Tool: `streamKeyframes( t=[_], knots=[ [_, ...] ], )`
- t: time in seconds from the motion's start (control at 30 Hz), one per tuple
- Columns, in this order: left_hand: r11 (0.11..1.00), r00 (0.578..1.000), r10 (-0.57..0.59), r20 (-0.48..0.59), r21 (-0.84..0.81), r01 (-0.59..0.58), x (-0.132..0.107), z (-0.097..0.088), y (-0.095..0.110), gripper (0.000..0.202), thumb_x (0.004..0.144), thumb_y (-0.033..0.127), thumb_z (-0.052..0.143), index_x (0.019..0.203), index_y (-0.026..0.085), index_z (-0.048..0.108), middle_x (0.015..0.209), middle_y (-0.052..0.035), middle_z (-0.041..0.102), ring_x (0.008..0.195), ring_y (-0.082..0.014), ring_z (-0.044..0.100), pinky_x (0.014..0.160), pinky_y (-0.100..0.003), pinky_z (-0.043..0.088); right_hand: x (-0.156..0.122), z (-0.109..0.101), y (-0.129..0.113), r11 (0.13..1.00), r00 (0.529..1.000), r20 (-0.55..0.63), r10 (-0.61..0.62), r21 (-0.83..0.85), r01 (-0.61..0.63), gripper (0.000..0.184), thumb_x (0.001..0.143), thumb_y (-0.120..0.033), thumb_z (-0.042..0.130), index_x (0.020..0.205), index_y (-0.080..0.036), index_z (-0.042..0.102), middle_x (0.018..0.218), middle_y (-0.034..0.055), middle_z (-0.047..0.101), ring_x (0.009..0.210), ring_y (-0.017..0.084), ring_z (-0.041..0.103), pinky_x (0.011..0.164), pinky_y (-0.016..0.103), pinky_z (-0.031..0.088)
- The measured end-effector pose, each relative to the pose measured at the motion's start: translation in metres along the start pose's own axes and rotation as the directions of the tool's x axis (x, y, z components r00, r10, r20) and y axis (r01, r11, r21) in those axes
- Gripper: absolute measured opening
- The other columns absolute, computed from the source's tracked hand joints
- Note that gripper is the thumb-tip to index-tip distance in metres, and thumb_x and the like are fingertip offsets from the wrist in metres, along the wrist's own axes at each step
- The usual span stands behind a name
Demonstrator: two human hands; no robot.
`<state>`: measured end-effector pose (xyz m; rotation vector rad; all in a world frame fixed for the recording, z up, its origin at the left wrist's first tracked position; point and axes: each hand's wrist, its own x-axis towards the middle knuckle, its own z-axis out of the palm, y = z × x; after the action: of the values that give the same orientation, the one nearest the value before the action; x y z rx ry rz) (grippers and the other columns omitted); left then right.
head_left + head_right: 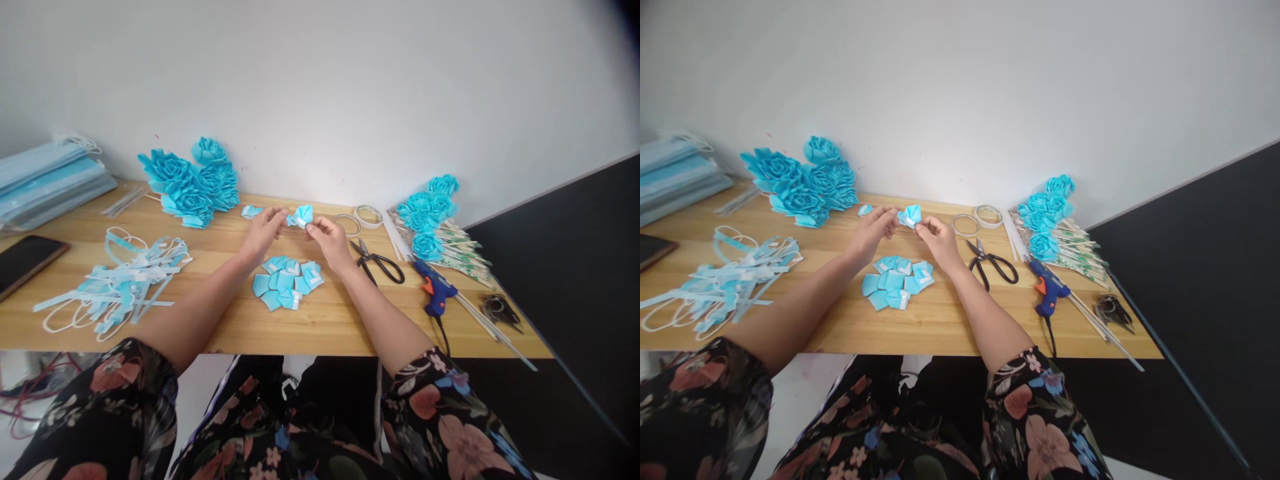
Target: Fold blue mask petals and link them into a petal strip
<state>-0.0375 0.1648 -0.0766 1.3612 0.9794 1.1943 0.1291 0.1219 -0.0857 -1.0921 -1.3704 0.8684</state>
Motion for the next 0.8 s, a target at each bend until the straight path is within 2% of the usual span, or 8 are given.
streamKeyframes(
  t=[0.1, 0.17, 0.37, 0.53, 0.8],
  knots=[
    [0.999, 0.992, -0.017, 0.125, -0.035, 0.021, -0.0011, 0.0005, 0.0007, 0.029, 0.076, 0.046, 0.064, 0.075, 0.017, 0.061, 0.069, 0.0004, 0.056, 0.060, -0.0096, 0.048, 0.053, -0.022, 0.036, -0.0004, 0.0007, -0.0005, 1.000, 1.000, 0.019, 0.012, 0.010, -0.013, 0.018, 0.080, -0.037, 0.064, 0.072, -0.020, 0.062, 0.069, -0.0026, 0.061, 0.067, 0.012, 0.055, 0.068, 0.025, 0.045],
    [0.999, 0.987, 0.015, 0.159, -0.046, -0.008, -0.0029, 0.0013, 0.0020, 0.027, 0.072, 0.043, 0.068, 0.071, 0.017, 0.060, 0.065, 0.0015, 0.054, 0.059, -0.0094, 0.046, 0.054, -0.023, 0.035, -0.0010, 0.0008, -0.0017, 0.999, 0.999, 0.031, 0.024, 0.026, -0.025, 0.017, 0.079, -0.036, 0.064, 0.072, -0.020, 0.062, 0.069, -0.0025, 0.061, 0.067, 0.012, 0.055, 0.068, 0.025, 0.046],
    [0.999, 0.992, 0.035, 0.123, -0.033, -0.032, -0.0077, 0.0056, 0.0036, 0.024, 0.068, 0.038, 0.071, 0.068, 0.016, 0.060, 0.059, 0.0041, 0.051, 0.055, -0.0082, 0.039, 0.055, -0.025, 0.032, -0.0018, 0.0000, -0.0018, 0.993, 0.991, 0.101, 0.085, 0.068, -0.092, 0.022, 0.082, -0.042, 0.061, 0.080, -0.020, 0.063, 0.079, -0.0003, 0.065, 0.076, 0.014, 0.060, 0.070, 0.027, 0.052],
    [0.999, 0.991, 0.024, 0.135, -0.040, -0.018, -0.0097, 0.0081, 0.0017, 0.023, 0.068, 0.037, 0.071, 0.068, 0.017, 0.059, 0.060, 0.0042, 0.050, 0.056, -0.0085, 0.040, 0.056, -0.025, 0.031, 0.0002, 0.0001, 0.0052, 0.997, 0.997, 0.044, 0.067, -0.037, -0.065, 0.025, 0.080, -0.043, 0.065, 0.074, -0.020, 0.060, 0.072, -0.0024, 0.060, 0.068, 0.012, 0.055, 0.066, 0.025, 0.048],
    [1.000, 0.988, 0.014, 0.152, -0.030, -0.010, -0.0080, 0.0068, 0.0002, 0.022, 0.067, 0.036, 0.068, 0.063, 0.017, 0.056, 0.058, 0.0041, 0.049, 0.054, -0.0081, 0.039, 0.055, -0.024, 0.031, -0.0004, 0.0003, 0.0018, 0.996, 0.999, -0.001, 0.037, -0.085, -0.037, 0.024, 0.081, -0.040, 0.061, 0.069, -0.020, 0.055, 0.065, -0.0042, 0.056, 0.064, 0.011, 0.053, 0.065, 0.025, 0.045]
  ],
)
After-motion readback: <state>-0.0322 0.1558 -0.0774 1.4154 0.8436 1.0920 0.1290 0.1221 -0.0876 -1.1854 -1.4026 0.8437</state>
